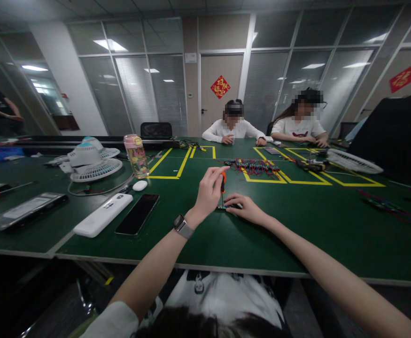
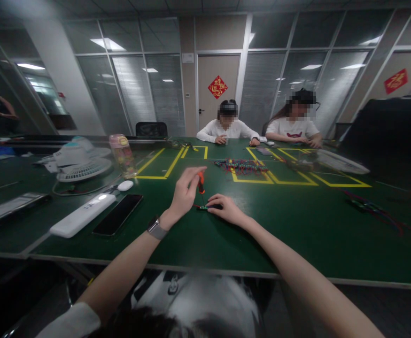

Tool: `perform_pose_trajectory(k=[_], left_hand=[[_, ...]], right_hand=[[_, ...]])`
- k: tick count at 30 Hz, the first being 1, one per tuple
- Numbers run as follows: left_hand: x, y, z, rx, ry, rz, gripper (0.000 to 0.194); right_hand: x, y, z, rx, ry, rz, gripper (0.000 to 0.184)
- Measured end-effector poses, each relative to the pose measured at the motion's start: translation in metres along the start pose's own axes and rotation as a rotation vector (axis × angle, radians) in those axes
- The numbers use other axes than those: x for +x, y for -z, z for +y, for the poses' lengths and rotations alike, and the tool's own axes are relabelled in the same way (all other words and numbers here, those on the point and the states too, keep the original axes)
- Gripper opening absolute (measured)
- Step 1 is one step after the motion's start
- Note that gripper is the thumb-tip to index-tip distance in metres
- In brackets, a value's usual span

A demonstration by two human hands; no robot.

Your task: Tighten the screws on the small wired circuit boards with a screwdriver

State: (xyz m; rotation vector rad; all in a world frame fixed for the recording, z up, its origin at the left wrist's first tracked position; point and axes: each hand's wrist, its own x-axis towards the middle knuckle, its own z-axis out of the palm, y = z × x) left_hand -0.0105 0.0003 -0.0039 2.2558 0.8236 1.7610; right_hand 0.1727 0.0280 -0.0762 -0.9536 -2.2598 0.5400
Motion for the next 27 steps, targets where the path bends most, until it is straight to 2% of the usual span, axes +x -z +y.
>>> perform_pose_trajectory(k=[4, 11, 17, 20, 27], left_hand=[[-0.0001, 0.0002, 0.0003, -0.051, -0.027, -0.016, 0.029], [-0.0005, -0.0003, -0.0009, 0.057, -0.001, 0.106, 0.014], [-0.001, 0.0012, 0.0003, 0.018, 0.003, 0.022, 0.029], [-0.0011, 0.001, 0.0008, -0.028, -0.012, 0.005, 0.031], [-0.0005, 0.0002, 0.0017, 0.054, 0.001, 0.115, 0.013]], right_hand=[[0.0001, -0.0001, 0.0002, 0.003, 0.0, 0.002, 0.017], [0.0, 0.0004, -0.0013, 0.0, 0.001, 0.004, 0.018], [0.0002, -0.0003, 0.0006, 0.002, 0.008, 0.003, 0.018], [0.0, -0.0004, 0.0012, 0.009, 0.007, 0.006, 0.018], [-0.0005, 0.0005, -0.0014, 0.011, 0.0, 0.003, 0.018]])
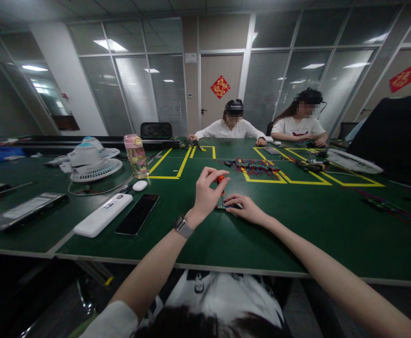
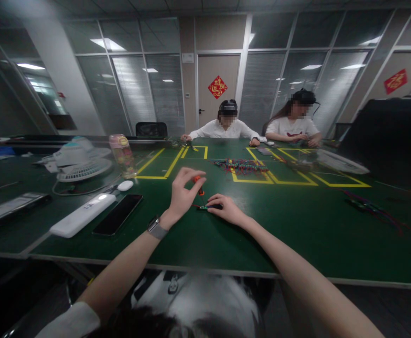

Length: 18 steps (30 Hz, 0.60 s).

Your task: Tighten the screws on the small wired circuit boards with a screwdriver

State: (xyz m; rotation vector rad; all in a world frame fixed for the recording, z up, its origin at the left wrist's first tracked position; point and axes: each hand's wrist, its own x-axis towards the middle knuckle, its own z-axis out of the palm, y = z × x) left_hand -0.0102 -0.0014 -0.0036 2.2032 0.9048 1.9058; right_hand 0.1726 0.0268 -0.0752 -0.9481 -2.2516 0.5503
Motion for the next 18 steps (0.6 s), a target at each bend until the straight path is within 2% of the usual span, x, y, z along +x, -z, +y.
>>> perform_pose_trajectory(k=[3, 7, 10, 18], left_hand=[[-0.0002, 0.0006, -0.0003, 0.013, 0.021, -0.003, 0.016], [-0.0015, -0.0002, -0.0034, -0.042, 0.03, -0.092, 0.031], [-0.0023, -0.0017, -0.0053, -0.111, 0.03, -0.123, 0.034], [0.0001, 0.0002, 0.0013, 0.009, 0.001, -0.019, 0.014]], right_hand=[[0.0001, 0.0, 0.0001, -0.003, 0.003, 0.0, 0.018], [0.0003, -0.0007, 0.0014, 0.001, 0.006, 0.004, 0.018], [0.0003, -0.001, 0.0018, -0.003, 0.005, 0.002, 0.018], [0.0, -0.0004, 0.0015, -0.007, -0.001, -0.003, 0.019]])
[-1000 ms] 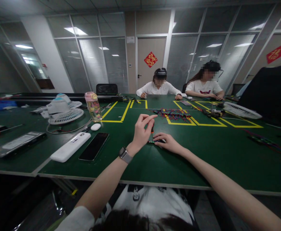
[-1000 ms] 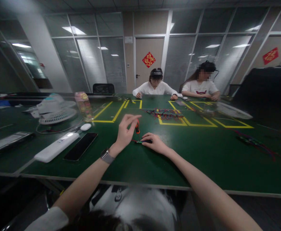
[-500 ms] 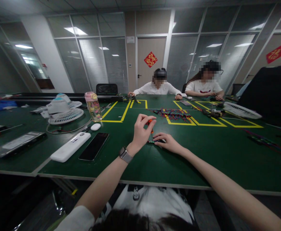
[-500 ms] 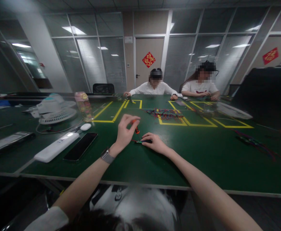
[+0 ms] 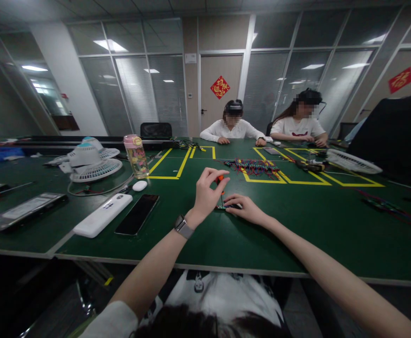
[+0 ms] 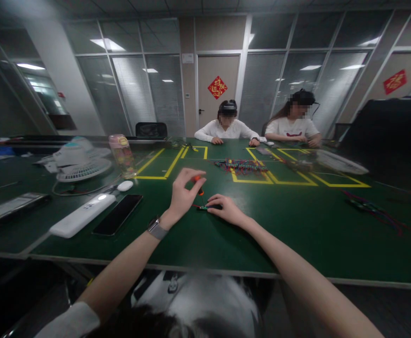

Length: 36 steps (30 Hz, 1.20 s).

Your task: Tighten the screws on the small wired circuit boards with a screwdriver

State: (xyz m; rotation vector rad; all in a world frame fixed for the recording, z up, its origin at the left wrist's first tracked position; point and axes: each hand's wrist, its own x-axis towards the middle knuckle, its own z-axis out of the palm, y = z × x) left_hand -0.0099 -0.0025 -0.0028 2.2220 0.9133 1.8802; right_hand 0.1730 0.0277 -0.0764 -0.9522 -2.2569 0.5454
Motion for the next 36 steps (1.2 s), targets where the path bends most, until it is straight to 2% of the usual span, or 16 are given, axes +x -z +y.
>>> perform_pose_trajectory(k=[8, 12, 18, 22, 27, 34, 36], left_hand=[[-0.0019, -0.0004, -0.0041, -0.083, 0.017, -0.104, 0.034], [-0.0019, -0.0013, -0.0032, -0.099, -0.003, -0.061, 0.029], [-0.0007, -0.0009, -0.0016, 0.013, 0.009, 0.022, 0.016], [-0.0006, -0.001, -0.0042, 0.009, 0.045, -0.016, 0.024], [-0.0014, -0.0015, -0.0068, -0.08, 0.021, -0.085, 0.034], [0.0, 0.0002, -0.0009, 0.034, 0.02, 0.015, 0.016], [0.0, 0.0008, -0.0008, 0.046, 0.042, 0.028, 0.015]], right_hand=[[0.0003, -0.0004, 0.0013, 0.007, 0.009, 0.004, 0.018], [0.0002, 0.0001, -0.0004, 0.004, 0.005, 0.003, 0.018], [0.0, 0.0001, -0.0007, 0.001, 0.005, 0.002, 0.018], [0.0002, -0.0006, 0.0012, 0.0, 0.013, 0.003, 0.018], [0.0006, -0.0006, 0.0018, -0.006, 0.014, 0.005, 0.018], [0.0005, -0.0004, 0.0007, -0.006, 0.01, 0.005, 0.017], [0.0003, -0.0004, 0.0006, -0.002, 0.007, 0.003, 0.018]])
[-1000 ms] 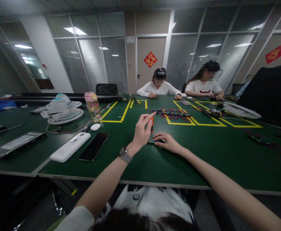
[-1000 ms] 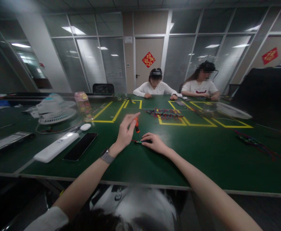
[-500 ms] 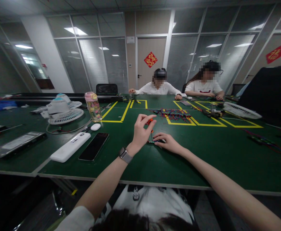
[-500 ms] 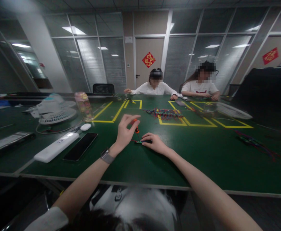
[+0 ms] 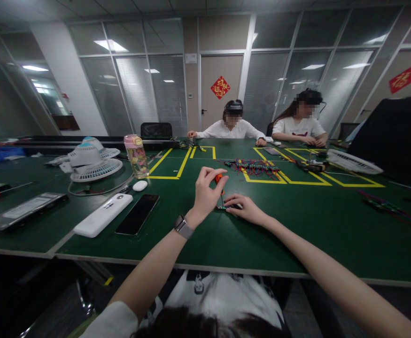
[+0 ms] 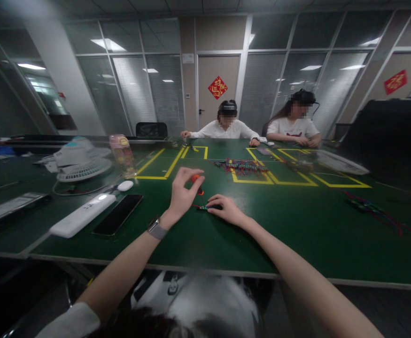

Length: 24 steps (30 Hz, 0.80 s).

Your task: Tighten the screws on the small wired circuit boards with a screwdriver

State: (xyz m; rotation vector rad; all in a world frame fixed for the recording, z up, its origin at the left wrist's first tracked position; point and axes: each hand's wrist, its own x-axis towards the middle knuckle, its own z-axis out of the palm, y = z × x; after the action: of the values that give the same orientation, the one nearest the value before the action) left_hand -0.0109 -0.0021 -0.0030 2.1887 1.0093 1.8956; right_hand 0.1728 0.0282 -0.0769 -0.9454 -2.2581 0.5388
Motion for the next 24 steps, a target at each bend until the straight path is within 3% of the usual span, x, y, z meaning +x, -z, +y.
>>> perform_pose_trajectory(k=[7, 18, 24], left_hand=[[-0.0013, -0.0017, -0.0058, -0.106, -0.012, -0.082, 0.033], [-0.0006, -0.0013, -0.0025, -0.015, 0.001, -0.015, 0.02], [-0.0007, -0.0025, -0.0061, -0.118, -0.053, -0.131, 0.035]], right_hand=[[-0.0001, 0.0, 0.0002, 0.004, -0.009, -0.003, 0.019], [0.0001, -0.0001, 0.0001, 0.001, -0.001, 0.003, 0.019], [0.0, 0.0006, -0.0015, -0.001, -0.005, 0.002, 0.018]])
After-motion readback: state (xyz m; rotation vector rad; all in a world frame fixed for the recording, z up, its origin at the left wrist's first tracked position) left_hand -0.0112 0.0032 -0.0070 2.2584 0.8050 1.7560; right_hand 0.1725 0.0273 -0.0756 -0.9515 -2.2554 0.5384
